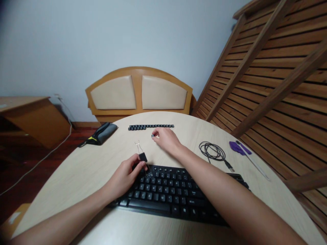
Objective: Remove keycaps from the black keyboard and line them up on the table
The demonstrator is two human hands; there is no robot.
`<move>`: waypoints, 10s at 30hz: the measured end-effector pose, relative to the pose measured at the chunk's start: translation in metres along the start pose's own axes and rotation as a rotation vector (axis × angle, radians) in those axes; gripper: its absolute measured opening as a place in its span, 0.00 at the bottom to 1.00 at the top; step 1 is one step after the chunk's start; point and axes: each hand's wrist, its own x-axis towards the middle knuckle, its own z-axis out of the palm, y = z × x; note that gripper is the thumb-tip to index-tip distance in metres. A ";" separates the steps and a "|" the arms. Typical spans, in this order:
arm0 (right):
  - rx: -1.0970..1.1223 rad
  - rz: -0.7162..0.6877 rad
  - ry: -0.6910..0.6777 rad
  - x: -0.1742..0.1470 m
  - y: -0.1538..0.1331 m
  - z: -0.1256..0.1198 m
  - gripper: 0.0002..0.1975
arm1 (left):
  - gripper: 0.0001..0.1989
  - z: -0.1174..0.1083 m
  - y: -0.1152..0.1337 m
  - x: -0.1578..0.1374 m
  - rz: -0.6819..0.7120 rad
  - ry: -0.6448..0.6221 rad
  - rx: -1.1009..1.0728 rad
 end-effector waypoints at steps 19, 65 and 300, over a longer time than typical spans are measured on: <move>-0.144 0.126 -0.012 0.078 0.024 0.082 0.14 | 0.12 0.002 -0.001 0.000 -0.034 -0.026 0.014; -0.155 0.104 -0.156 0.013 -0.003 0.028 0.27 | 0.12 0.000 0.000 0.000 -0.028 -0.024 0.017; 0.455 -0.192 -0.216 -0.133 -0.026 -0.003 0.07 | 0.11 0.004 0.009 -0.013 -0.152 -0.106 -0.369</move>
